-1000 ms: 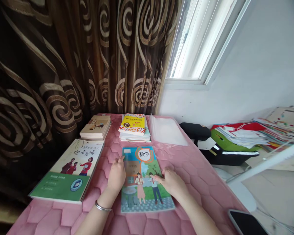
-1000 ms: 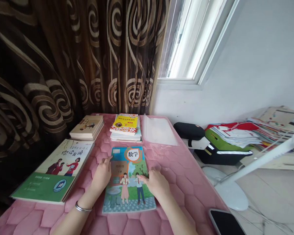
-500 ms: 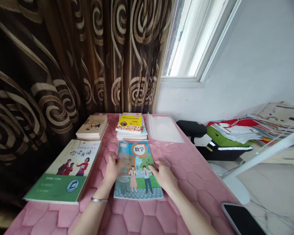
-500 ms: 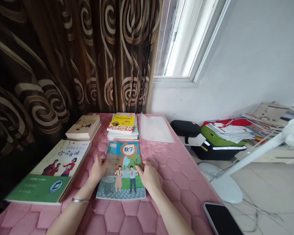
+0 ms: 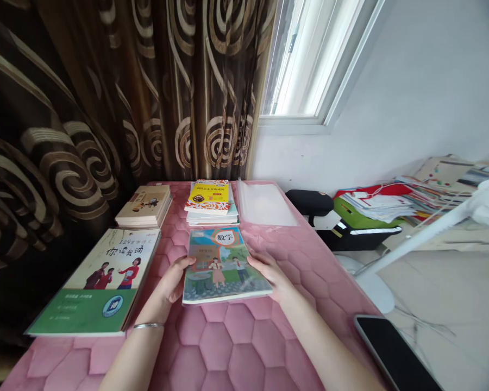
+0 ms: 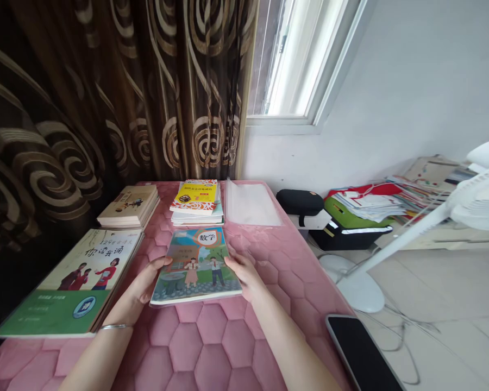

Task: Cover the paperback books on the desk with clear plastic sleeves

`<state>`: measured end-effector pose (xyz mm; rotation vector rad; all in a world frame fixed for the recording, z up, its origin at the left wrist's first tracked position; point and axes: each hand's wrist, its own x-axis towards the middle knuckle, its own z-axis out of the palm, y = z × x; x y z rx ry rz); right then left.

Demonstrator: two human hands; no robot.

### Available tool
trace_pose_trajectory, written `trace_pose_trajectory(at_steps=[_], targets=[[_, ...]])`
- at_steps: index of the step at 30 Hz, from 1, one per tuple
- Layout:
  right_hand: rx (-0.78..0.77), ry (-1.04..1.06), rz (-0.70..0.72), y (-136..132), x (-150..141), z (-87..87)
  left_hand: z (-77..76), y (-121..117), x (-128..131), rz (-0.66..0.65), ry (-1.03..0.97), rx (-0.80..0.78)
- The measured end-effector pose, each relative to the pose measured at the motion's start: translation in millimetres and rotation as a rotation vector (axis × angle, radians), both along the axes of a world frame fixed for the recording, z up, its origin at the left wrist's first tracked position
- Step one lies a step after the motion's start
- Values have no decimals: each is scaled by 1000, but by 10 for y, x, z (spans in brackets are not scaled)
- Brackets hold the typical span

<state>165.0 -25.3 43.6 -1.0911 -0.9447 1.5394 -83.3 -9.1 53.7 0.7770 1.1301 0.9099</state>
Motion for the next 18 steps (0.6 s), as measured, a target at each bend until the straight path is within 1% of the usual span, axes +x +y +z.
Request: trace_pose_trajectory(at_steps=[1, 2, 5, 9, 12, 14, 15, 16, 18], targets=[[-31, 27, -16, -8, -7, 24, 7, -7, -4, 11, -73, -3], [-59, 60, -30, -18, -15, 46, 3, -9, -8, 46, -104, 12], [-61, 129, -28, -45, -40, 102, -43, 4, -15, 147, -116, 67], [-40, 140, -43, -60, -50, 136, -77, 21, -14, 151, -119, 68], [-28, 92, -79, -58, -53, 118, -74, 40, -41, 130, -56, 81], [1, 53, -85, -54, -64, 75, -76, 57, -75, 121, 82, 128], [26, 16, -94, -51, -73, 44, -77, 59, -88, 129, 203, 172], [55, -40, -105, -48, -83, 8, -75, 51, -91, 155, 359, 237], [112, -206, -124, -39, -101, -75, -57, -11, -49, 222, 708, 451]])
